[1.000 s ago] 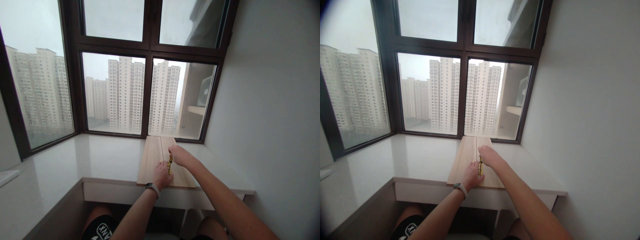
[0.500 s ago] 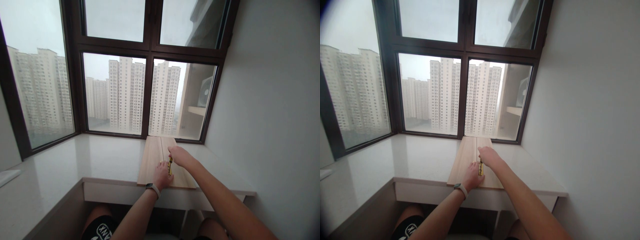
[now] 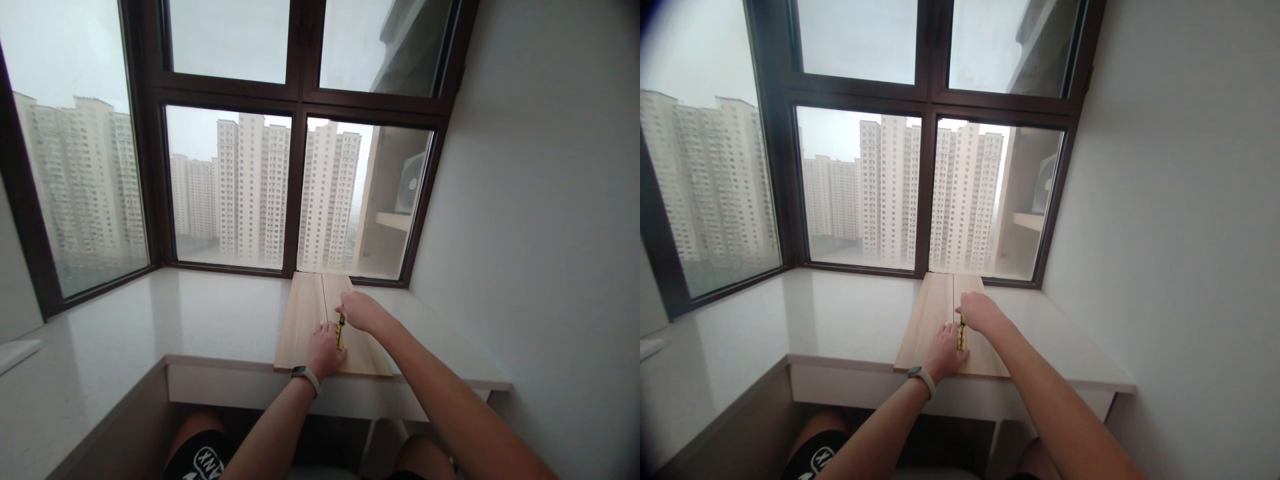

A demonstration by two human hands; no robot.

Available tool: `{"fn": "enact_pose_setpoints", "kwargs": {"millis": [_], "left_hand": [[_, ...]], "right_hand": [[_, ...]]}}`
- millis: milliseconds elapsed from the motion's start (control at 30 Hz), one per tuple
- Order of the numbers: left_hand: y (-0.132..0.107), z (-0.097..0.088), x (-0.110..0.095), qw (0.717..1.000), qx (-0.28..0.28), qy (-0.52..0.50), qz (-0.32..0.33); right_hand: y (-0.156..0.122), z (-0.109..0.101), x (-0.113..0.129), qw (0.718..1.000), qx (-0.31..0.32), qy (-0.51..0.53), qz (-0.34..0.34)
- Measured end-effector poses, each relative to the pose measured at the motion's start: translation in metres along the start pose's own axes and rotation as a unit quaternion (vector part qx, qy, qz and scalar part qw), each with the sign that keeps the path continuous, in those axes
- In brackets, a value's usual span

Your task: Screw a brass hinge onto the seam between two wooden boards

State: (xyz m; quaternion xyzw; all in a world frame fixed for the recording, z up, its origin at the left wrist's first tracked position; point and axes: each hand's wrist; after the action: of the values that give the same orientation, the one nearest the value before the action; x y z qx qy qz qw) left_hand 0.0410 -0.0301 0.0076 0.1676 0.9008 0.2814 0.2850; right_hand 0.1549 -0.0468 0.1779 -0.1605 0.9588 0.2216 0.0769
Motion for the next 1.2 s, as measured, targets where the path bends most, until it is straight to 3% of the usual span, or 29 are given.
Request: {"fn": "enact_pose_setpoints", "kwargs": {"millis": [200, 467, 933, 1200], "left_hand": [[0.0, 0.0, 0.0, 1.0, -0.004, 0.0, 0.005], [-0.001, 0.0, 0.001, 1.0, -0.004, -0.009, 0.002], [0.0, -0.001, 0.002, 1.0, 0.001, -0.012, 0.0], [0.0, 0.002, 0.003, 1.0, -0.001, -0.007, 0.003]], "right_hand": [[-0.002, 0.003, 0.003, 0.998, -0.017, -0.05, 0.034], [0.001, 0.012, -0.005, 0.999, -0.027, 0.031, -0.015], [-0.001, 0.009, -0.009, 0.996, -0.011, 0.057, -0.062], [-0.004, -0.003, 0.0, 1.0, 0.009, -0.006, -0.002]]}}
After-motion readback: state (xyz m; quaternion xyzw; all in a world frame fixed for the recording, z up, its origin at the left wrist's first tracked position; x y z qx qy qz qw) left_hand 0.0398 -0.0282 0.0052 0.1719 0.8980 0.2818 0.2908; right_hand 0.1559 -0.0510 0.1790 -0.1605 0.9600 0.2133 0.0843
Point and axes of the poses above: each hand's wrist, its own y-axis towards the middle knuckle, its own z-axis out of the palm, x = y × z, and after that the axes turned 14 degrees about -x, right-handed
